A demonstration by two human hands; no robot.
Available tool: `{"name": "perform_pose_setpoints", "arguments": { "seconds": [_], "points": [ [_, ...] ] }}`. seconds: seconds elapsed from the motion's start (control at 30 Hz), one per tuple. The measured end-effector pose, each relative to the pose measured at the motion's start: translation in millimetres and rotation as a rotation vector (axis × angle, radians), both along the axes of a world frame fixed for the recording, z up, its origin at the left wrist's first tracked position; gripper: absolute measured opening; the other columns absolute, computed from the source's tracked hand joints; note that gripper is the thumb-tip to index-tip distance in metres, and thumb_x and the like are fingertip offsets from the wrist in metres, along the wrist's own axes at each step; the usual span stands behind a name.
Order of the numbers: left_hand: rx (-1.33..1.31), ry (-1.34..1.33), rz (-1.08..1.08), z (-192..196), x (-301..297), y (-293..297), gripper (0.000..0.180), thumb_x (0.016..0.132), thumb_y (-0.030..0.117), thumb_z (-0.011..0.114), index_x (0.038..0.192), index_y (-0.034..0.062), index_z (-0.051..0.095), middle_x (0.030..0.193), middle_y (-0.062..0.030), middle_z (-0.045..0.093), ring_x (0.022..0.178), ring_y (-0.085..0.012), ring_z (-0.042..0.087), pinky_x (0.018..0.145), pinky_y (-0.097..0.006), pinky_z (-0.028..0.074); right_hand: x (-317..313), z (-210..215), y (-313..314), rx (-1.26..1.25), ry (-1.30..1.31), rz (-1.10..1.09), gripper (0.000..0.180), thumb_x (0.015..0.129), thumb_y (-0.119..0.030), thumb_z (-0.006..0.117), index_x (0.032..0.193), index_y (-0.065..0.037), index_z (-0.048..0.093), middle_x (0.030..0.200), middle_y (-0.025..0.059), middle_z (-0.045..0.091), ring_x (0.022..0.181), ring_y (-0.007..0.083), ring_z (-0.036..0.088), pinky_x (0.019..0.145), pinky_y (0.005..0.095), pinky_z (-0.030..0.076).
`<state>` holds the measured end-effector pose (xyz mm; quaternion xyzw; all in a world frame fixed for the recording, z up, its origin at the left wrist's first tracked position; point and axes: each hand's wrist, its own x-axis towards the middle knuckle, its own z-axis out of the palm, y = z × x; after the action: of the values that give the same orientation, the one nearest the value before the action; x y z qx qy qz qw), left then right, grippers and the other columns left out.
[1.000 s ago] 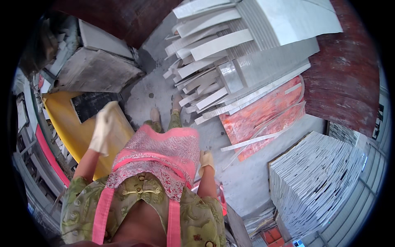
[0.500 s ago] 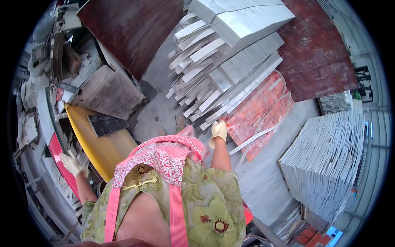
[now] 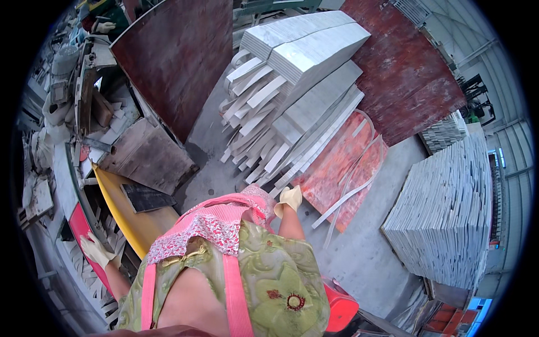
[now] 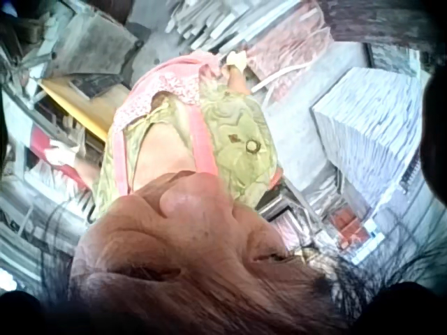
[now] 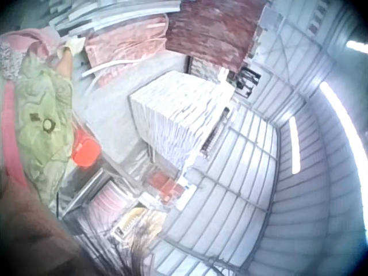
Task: The person picks up white rectangular boards from a conveyor belt and stacks them on a nearby pile. The person wears gloves and an apron while handling the boards in a factory setting.
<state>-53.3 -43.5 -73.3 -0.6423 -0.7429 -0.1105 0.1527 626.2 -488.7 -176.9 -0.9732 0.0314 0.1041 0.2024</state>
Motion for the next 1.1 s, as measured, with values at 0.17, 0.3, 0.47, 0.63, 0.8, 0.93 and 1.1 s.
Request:
{"name": "perform_pose_setpoints", "arguments": {
  "seconds": [0.17, 0.3, 0.47, 0.63, 0.8, 0.93, 1.1],
  "points": [
    [-0.199, 0.026, 0.106, -18, -2, -7, 0.077, 0.106, 0.059, 0.033, 0.153, -0.0016, 0.04, 0.154, -0.0285, 0.043, 0.142, -0.0416, 0.043, 0.116, -0.056, 0.035, -10, 38, 39, 0.101, 0.015, 0.056, 0.034, 0.087, -0.027, 0.06, 0.106, 0.001, 0.064, 0.109, 0.0288, 0.07, 0.105, 0.0453, 0.067, 0.089, 0.0516, 0.053],
    [-0.144, -0.037, 0.063, -22, -3, -6, 0.076, 0.105, 0.058, 0.035, 0.148, -0.0032, 0.047, 0.147, -0.029, 0.05, 0.136, -0.0423, 0.048, 0.112, -0.055, 0.038, -15, 31, 50, 0.255, -0.012, 0.095, 0.032, 0.088, -0.024, 0.059, 0.108, 0.001, 0.063, 0.103, 0.0269, 0.071, 0.101, 0.0455, 0.067, 0.086, 0.0524, 0.053],
    [-0.066, -0.1, -0.027, -12, 1, -8, 0.068, 0.107, 0.052, 0.036, 0.138, -0.0055, 0.056, 0.13, -0.0286, 0.062, 0.124, -0.044, 0.056, 0.105, -0.053, 0.043, -23, 28, 51, 0.181, -0.087, 0.088, 0.032, 0.089, -0.024, 0.059, 0.109, 0.0, 0.064, 0.105, 0.0278, 0.07, 0.103, 0.0449, 0.067, 0.088, 0.0515, 0.054],
    [-0.034, -0.06, -0.033, -12, -3, -2, 0.064, 0.107, 0.046, 0.035, 0.126, -0.0072, 0.064, 0.13, -0.0296, 0.063, 0.117, -0.0456, 0.06, 0.102, -0.054, 0.045, -27, 29, 40, 0.256, -0.109, 0.032, 0.029, 0.089, -0.026, 0.059, 0.106, -0.003, 0.067, 0.103, 0.0262, 0.071, 0.101, 0.0447, 0.068, 0.088, 0.0532, 0.054],
    [-0.052, -0.009, 0.05, -22, -22, 13, 0.063, 0.106, 0.044, 0.036, 0.124, -0.0091, 0.063, 0.121, -0.0329, 0.065, 0.112, -0.0484, 0.062, 0.101, -0.055, 0.046, -23, 12, 5, 0.213, -0.032, -0.024, 0.032, 0.089, -0.026, 0.06, 0.108, -0.001, 0.067, 0.106, 0.028, 0.07, 0.103, 0.0449, 0.067, 0.09, 0.052, 0.054],
    [-0.247, 0.073, 0.092, 2, 20, -2, 0.064, 0.103, 0.047, 0.037, 0.132, -0.0067, 0.055, 0.125, -0.0289, 0.063, 0.119, -0.0456, 0.06, 0.104, -0.055, 0.046, -24, 4, -39, 0.171, -0.056, -0.127, 0.034, 0.089, -0.028, 0.061, 0.107, 0.0, 0.067, 0.107, 0.0279, 0.071, 0.104, 0.0447, 0.067, 0.09, 0.0513, 0.054],
    [-0.245, 0.106, 0.183, 12, 44, -21, 0.064, 0.098, 0.049, 0.044, 0.134, -0.0023, 0.056, 0.129, -0.0251, 0.062, 0.123, -0.0412, 0.059, 0.104, -0.052, 0.047, -29, 0, -85, 0.132, -0.08, -0.223, 0.035, 0.086, -0.027, 0.061, 0.106, 0.001, 0.067, 0.103, 0.0285, 0.071, 0.104, 0.0449, 0.067, 0.091, 0.0504, 0.053]
  ]
}}
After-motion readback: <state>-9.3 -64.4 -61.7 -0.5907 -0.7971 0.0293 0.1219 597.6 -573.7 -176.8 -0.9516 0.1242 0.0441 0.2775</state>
